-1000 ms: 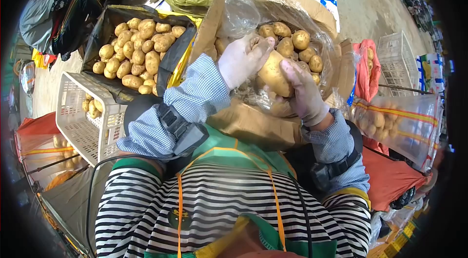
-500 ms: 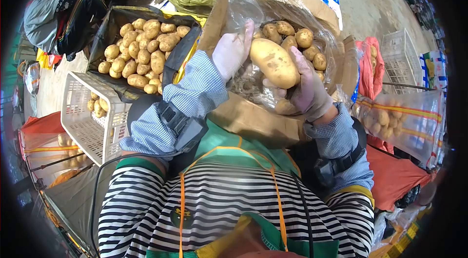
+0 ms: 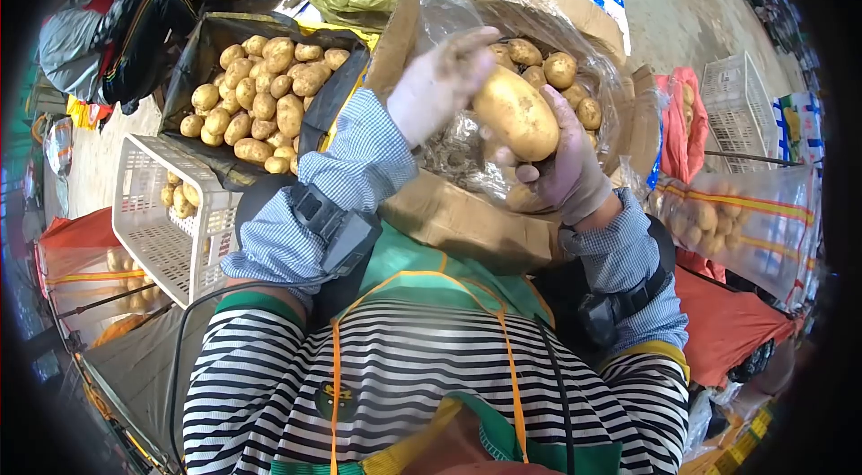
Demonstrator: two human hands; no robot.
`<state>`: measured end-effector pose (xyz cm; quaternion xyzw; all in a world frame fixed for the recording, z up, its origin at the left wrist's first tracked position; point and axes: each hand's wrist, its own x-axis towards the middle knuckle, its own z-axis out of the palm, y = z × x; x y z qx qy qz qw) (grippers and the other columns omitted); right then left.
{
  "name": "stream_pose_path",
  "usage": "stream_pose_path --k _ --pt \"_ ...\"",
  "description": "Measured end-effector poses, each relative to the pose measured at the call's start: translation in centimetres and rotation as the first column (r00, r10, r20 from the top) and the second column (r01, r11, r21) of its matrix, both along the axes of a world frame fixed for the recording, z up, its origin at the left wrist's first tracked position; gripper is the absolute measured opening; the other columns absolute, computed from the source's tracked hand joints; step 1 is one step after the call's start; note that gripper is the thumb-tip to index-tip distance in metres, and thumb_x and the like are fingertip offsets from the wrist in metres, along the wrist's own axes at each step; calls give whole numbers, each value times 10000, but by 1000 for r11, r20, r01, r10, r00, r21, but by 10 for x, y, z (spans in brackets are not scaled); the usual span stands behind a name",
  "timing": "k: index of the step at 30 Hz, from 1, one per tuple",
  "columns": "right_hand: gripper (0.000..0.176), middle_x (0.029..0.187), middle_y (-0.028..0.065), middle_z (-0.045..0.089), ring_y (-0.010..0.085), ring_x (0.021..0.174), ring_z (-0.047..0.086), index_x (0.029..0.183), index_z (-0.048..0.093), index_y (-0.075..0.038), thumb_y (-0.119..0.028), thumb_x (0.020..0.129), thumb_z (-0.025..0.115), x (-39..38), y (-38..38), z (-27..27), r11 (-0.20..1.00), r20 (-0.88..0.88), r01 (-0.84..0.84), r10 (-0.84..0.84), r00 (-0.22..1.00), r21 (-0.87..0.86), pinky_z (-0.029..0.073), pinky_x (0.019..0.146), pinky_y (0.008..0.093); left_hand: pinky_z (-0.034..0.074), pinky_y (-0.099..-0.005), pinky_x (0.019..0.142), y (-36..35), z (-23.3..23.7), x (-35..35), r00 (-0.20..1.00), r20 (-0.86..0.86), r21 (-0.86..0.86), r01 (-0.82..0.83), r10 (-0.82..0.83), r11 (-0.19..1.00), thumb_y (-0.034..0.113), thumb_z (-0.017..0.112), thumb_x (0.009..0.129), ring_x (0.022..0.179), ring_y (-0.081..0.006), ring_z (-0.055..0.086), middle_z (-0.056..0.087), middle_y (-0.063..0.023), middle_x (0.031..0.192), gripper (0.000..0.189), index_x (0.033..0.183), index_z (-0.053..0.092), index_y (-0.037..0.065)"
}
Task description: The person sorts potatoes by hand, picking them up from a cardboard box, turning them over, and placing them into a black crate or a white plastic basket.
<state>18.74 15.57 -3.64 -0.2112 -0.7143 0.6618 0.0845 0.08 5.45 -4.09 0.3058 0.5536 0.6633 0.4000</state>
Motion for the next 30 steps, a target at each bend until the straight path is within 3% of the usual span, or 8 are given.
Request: stream_pose_path --k 6,7,12,14,18,22,26,30 --pt "656 1018 167 669 188 795 694 1377 346 103 -256 914 641 1 -7 -8 996 -125 70 -63 990 52 552 613 296 554 -298 727 -4 -32 -10 672 -703 -237 87 -233 968 380 602 954 902 -194 676 656 -144 1059 455 1221 582 12" --pt "580 946 152 668 146 665 625 1333 428 30 -412 961 479 -10 -11 13 959 45 205 -200 979 -194 462 504 240 555 -313 739 -1 32 -3 967 78 -650 233 -242 723 352 600 959 882 -220 683 655 -174 1110 429 1197 596 -4" --pt "588 767 92 640 111 521 571 1331 448 19 -473 1010 416 4 22 -20 747 135 166 -103 985 -644 431 437 226 541 -320 846 -2 -23 -10 931 -236 -277 211 -280 937 365 635 933 955 -232 673 654 -191 1128 463 1217 597 2" --pt "661 635 52 599 99 425 477 1230 523 -77 -643 985 285 11 36 -78 979 115 164 -150 982 -121 345 379 220 531 -317 882 -2 -22 2 957 -136 -98 243 -255 965 391 672 904 980 -236 668 652 -198 1126 512 1222 593 -2" --pt "714 481 23 487 120 356 421 1064 547 -45 -700 954 284 -14 1 19 823 433 467 -310 846 -324 350 379 244 523 -293 856 -5 -16 2 834 -383 -267 312 -397 912 378 846 735 971 -186 653 688 -133 1054 722 1270 560 -14" --pt "650 620 55 570 125 439 498 1066 569 -48 -657 960 369 -15 -1 10 921 261 327 -376 889 211 381 413 249 533 -310 634 -13 4 10 879 43 -387 453 -475 803 318 838 724 652 -183 641 691 -48 781 628 1215 586 17" --pt "484 736 29 600 108 489 526 943 632 -42 -462 1026 408 -18 32 -34 497 -294 332 -155 943 802 400 419 241 527 -289 667 -25 -12 36 944 -148 -182 268 -296 946 273 840 665 723 -139 660 705 -90 830 451 1005 665 32" --pt "408 670 22 602 115 410 489 954 637 -97 -429 1030 414 -23 28 -22 919 93 395 -393 915 -7 312 318 229 517 -310 721 -41 2 23 929 162 -179 360 -333 916 333 850 671 819 -163 652 689 -88 896 546 1066 634 25"
